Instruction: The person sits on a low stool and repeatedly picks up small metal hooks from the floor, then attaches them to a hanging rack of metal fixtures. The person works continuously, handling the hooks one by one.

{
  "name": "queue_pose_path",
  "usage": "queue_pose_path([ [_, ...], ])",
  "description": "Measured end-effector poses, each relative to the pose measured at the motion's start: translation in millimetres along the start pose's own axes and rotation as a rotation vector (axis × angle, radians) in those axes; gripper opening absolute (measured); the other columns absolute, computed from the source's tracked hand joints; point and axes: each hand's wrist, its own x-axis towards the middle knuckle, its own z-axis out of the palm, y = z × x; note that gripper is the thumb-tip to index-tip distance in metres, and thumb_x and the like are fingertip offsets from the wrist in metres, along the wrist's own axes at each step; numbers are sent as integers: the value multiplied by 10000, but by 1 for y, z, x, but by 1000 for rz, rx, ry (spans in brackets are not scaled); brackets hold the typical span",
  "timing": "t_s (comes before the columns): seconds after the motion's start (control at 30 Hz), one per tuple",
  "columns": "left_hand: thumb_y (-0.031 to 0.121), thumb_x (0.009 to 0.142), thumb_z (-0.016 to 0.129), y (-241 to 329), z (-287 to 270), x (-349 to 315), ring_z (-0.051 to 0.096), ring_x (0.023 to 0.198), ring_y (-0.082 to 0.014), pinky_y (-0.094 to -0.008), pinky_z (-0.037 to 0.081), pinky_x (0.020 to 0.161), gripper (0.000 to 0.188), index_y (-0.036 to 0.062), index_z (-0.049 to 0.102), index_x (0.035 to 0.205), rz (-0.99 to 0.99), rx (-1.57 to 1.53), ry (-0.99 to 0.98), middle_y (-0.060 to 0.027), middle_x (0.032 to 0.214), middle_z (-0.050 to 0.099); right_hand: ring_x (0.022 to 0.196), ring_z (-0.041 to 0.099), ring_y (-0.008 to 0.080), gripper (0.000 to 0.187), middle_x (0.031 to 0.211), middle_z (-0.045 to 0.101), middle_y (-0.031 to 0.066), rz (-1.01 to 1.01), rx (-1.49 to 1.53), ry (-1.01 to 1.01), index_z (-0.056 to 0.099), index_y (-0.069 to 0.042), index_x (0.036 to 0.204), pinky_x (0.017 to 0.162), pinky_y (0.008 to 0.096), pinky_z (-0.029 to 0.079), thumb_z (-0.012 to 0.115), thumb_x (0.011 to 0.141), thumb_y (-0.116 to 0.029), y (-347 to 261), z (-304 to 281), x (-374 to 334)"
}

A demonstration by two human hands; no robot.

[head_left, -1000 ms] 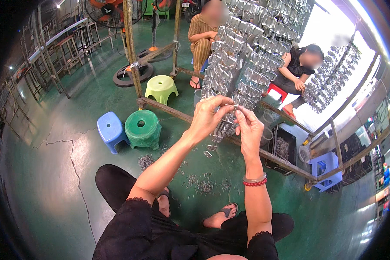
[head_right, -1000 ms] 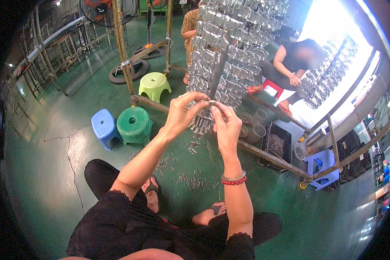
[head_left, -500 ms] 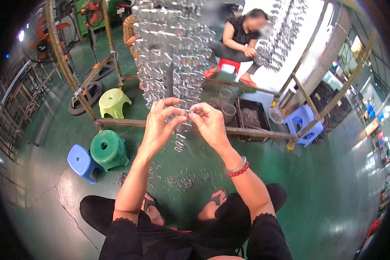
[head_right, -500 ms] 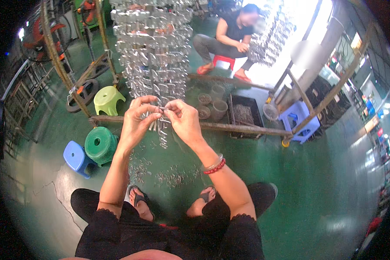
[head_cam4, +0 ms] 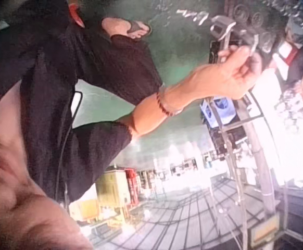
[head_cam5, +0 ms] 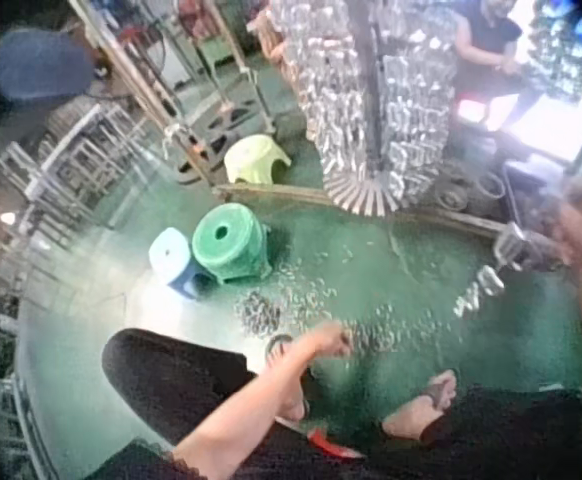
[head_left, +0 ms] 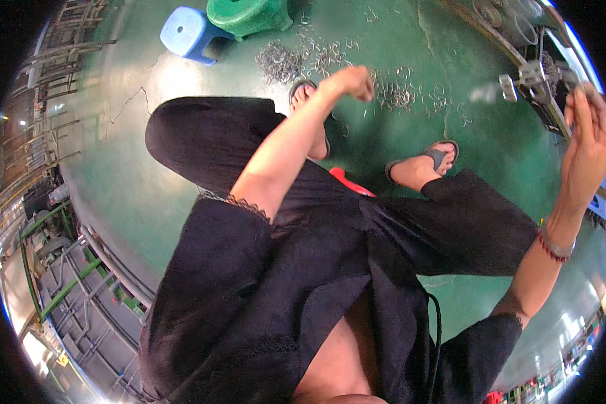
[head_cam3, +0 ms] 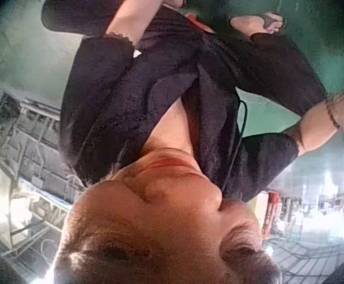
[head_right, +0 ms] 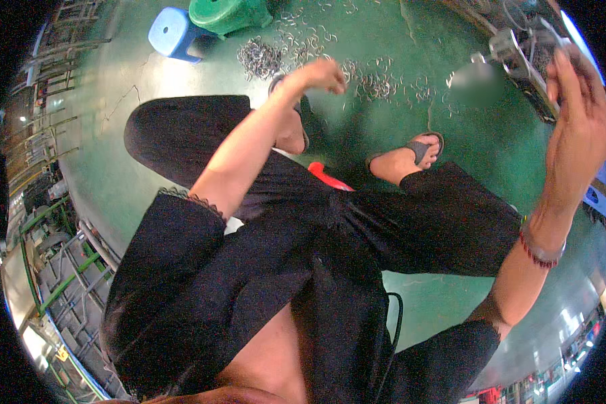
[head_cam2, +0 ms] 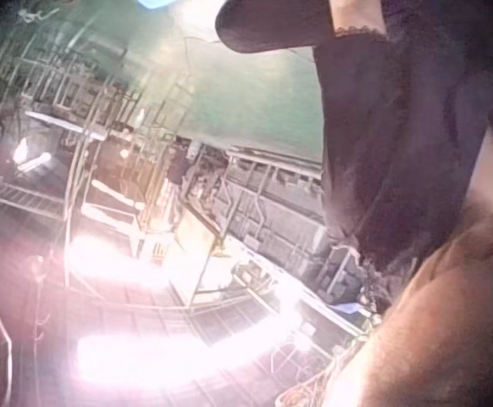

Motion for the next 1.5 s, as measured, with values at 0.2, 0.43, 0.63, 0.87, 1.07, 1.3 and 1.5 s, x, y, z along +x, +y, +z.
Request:
queue_pose_path([
  [0.2,224,659,744,-11,85,10,640,647,-81,-246,511,624,218,109,724,843,-303,-439,30,-14,723,687,757,525,110,237,908,605,104,157,109,74,559,93,1075,659,211,389,560,865,-17,18,-28,-28],
  [0.43,146,754,714,4,80,10,640,653,-97,-191,495,562,210,19,683,919,-356,-1041,-12,-61,803,684,734,511,143,211,957,612,154,89,238,165,573,118,1035,615,229,381,553,841,37,47,-44,-45],
  [0.63,178,675,746,-11,109,15,645,613,-113,-259,523,596,203,52,710,830,-233,-553,-82,-48,754,688,690,507,141,221,975,613,168,82,177,227,566,101,1033,577,223,379,551,818,52,41,-31,-53],
  [0.87,204,588,767,4,151,10,640,892,-271,-368,511,785,207,156,720,784,-471,-186,-65,-118,878,672,701,523,157,224,1007,607,170,81,88,282,571,76,1041,579,231,396,547,820,52,42,-33,-49],
  [1.07,255,623,768,9,116,7,644,861,-303,-396,515,764,238,128,703,813,-577,-123,155,-146,869,665,737,522,177,153,945,604,174,87,137,266,581,92,978,633,263,403,529,840,52,40,-38,-45],
  [1.3,202,710,683,-7,97,19,610,832,-303,-404,490,733,143,92,661,798,-420,-197,664,-125,834,635,729,498,187,95,866,592,167,80,215,170,592,89,891,652,284,389,511,851,58,37,-39,-42],
  [1.5,213,751,650,-8,105,34,581,885,-293,-403,486,734,139,91,640,818,-310,70,707,-106,867,599,723,477,195,117,798,582,161,110,270,109,602,87,816,669,302,377,496,861,64,34,-46,-45],
])
